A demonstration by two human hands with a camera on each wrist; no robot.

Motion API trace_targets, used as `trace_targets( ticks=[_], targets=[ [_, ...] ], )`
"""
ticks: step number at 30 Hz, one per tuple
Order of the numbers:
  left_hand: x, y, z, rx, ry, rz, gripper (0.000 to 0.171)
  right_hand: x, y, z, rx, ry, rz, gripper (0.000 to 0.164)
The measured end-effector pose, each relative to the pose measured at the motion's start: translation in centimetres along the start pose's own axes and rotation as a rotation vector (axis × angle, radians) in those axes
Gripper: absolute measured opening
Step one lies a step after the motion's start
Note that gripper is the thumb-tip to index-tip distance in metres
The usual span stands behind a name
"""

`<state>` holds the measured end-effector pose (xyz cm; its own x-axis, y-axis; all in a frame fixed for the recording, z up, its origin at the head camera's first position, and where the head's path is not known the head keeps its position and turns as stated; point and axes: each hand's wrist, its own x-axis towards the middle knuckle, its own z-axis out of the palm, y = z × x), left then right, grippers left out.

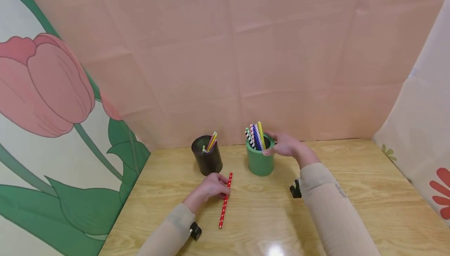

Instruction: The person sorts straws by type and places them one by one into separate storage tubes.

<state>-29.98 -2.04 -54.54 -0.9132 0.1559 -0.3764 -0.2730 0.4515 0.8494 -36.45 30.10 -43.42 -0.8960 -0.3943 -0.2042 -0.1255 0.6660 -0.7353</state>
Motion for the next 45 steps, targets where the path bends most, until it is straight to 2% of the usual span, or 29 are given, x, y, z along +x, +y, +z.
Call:
trace_targets(
  ticks=[7,20,31,40,45],
  targets=[
    [-0.11,-0.38,0.10,-0.005,-0.005,0.001,0.033,0.06,0.08,0.36,0.006,0.003,-0.028,0.098],
    [0.30,-0.05,0.19,-0.056,-0.002,0.020,0.033,0.33,0.34,-0.05,-0.007,0.010,-0.023,0.099],
    [0.41,-0.20,-0.08,-0.025,-0.020,0.022,0.033,0.25,0.10,-0.01,-0.006,0.000,-0.024,0.097],
    [0.40,-0.32,-0.38,-0.046,-0.014,0.011,0.032,0.32,0.02,0.15,-0.002,0.001,-0.022,0.099],
    [0.41,-0.17,-0.38,-0.056,-0.040,0.015,0.034,0.27,0.12,0.00,-0.016,0.008,-0.022,0.099]
  ],
)
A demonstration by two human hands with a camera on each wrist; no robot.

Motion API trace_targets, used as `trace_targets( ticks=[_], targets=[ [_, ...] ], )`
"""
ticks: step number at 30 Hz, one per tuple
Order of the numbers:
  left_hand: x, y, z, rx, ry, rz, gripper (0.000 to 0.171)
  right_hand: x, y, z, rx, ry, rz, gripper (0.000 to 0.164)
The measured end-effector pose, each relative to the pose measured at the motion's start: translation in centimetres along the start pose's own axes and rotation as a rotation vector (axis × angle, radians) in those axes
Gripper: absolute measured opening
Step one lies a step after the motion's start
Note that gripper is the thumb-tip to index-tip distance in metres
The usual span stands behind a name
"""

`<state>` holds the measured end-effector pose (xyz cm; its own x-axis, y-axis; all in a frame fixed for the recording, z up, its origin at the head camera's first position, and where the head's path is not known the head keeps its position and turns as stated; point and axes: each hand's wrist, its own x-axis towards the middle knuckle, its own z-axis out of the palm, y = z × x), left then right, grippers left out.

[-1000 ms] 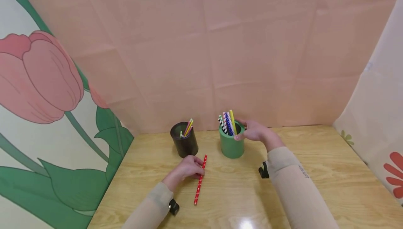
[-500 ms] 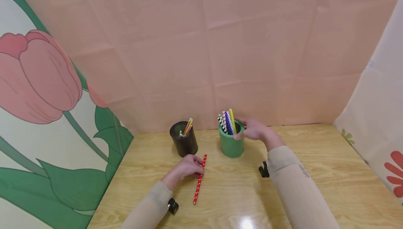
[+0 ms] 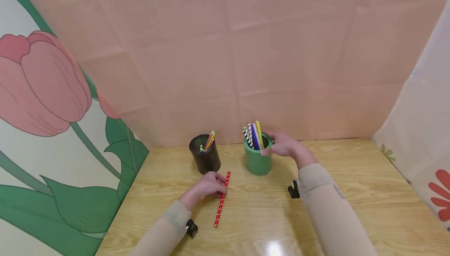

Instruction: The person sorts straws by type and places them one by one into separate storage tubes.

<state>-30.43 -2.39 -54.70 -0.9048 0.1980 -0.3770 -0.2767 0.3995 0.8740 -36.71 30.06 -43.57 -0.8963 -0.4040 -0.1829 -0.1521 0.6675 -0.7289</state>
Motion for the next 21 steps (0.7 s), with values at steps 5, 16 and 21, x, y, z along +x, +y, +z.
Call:
trace_targets(
  ticks=[5,16,21],
  targets=[
    [0.1,0.1,0.1,0.002,-0.002,-0.015,0.033,-0.1,0.1,-0.1,0.009,0.000,0.003,0.099],
    [0.1,-0.4,-0.5,-0.037,-0.028,0.017,0.032,0.0,0.3,0.2,0.046,-0.006,-0.003,0.098],
    [0.0,-0.3,-1.1,-0.067,-0.065,0.029,0.034,-0.1,0.1,0.0,0.037,-0.013,0.011,0.098]
  ],
)
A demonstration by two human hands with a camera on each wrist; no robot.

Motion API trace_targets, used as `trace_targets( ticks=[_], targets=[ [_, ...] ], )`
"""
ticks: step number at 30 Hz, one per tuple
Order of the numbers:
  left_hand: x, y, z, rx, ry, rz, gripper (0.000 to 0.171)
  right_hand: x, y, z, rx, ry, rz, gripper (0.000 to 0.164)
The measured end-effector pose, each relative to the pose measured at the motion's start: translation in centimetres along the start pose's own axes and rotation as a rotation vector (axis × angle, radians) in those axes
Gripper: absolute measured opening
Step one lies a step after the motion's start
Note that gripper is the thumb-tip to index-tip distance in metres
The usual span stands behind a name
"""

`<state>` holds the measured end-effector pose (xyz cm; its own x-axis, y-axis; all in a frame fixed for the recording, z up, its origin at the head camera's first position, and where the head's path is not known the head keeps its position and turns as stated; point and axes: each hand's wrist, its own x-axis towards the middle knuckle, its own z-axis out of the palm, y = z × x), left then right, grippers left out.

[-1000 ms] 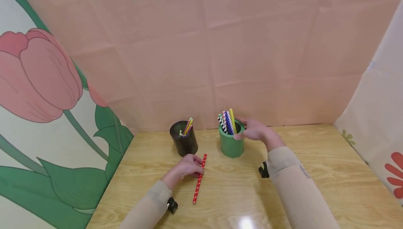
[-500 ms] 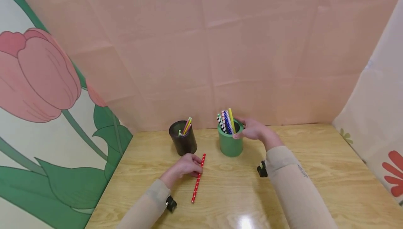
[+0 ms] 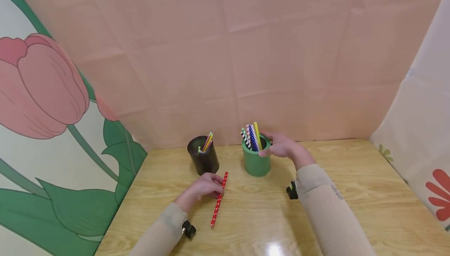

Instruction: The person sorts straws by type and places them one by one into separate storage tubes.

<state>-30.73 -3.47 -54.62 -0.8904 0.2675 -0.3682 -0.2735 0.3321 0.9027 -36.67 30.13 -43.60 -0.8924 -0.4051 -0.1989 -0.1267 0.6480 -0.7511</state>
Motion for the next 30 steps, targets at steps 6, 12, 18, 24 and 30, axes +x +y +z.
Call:
trace_targets(
  ticks=[6,12,18,24,30],
  targets=[
    [0.0,0.2,-0.4,-0.010,-0.028,-0.002,0.033,0.1,-0.3,0.0,0.000,0.003,-0.008,0.097],
    [0.0,0.1,-0.2,-0.051,-0.041,0.026,0.036,0.0,-0.4,-0.1,-0.013,0.011,-0.011,0.098],
    [0.3,0.1,-0.2,-0.104,-0.046,0.073,0.040,0.1,-0.4,0.0,-0.018,0.014,-0.007,0.098],
    [0.6,0.5,-0.3,-0.106,-0.042,0.077,0.037,0.1,-0.4,-0.2,-0.026,0.017,0.007,0.098],
    [0.8,1.5,0.1,-0.158,-0.069,0.163,0.040,0.0,-0.3,-0.2,-0.018,0.025,0.008,0.097]
  ],
)
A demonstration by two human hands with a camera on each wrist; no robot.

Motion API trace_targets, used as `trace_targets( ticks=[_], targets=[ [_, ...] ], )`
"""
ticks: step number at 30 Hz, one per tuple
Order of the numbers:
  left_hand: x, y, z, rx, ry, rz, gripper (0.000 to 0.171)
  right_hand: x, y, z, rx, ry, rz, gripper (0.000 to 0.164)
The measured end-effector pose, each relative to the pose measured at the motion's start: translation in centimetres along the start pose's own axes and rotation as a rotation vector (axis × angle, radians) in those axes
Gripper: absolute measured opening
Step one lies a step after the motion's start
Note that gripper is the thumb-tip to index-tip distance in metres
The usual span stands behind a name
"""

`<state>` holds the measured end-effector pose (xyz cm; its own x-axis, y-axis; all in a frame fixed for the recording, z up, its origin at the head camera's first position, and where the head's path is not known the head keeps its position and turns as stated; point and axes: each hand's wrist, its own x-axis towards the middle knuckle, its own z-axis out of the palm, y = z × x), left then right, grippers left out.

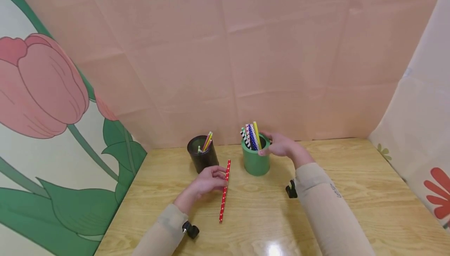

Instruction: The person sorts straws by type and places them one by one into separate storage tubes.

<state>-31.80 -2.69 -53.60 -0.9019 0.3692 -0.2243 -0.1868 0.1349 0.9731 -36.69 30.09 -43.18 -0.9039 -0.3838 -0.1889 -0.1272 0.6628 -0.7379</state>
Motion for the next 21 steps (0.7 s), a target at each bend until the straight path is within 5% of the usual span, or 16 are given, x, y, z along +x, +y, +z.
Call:
trace_targets(
  ticks=[11,21],
  targets=[
    [-0.4,3.1,2.3,-0.249,0.131,0.225,0.037,-0.2,0.1,0.4,-0.002,0.006,-0.003,0.098],
    [0.1,5.9,4.6,-0.444,0.327,0.390,0.031,-0.4,0.0,0.3,0.014,0.005,0.010,0.098]
  ],
)
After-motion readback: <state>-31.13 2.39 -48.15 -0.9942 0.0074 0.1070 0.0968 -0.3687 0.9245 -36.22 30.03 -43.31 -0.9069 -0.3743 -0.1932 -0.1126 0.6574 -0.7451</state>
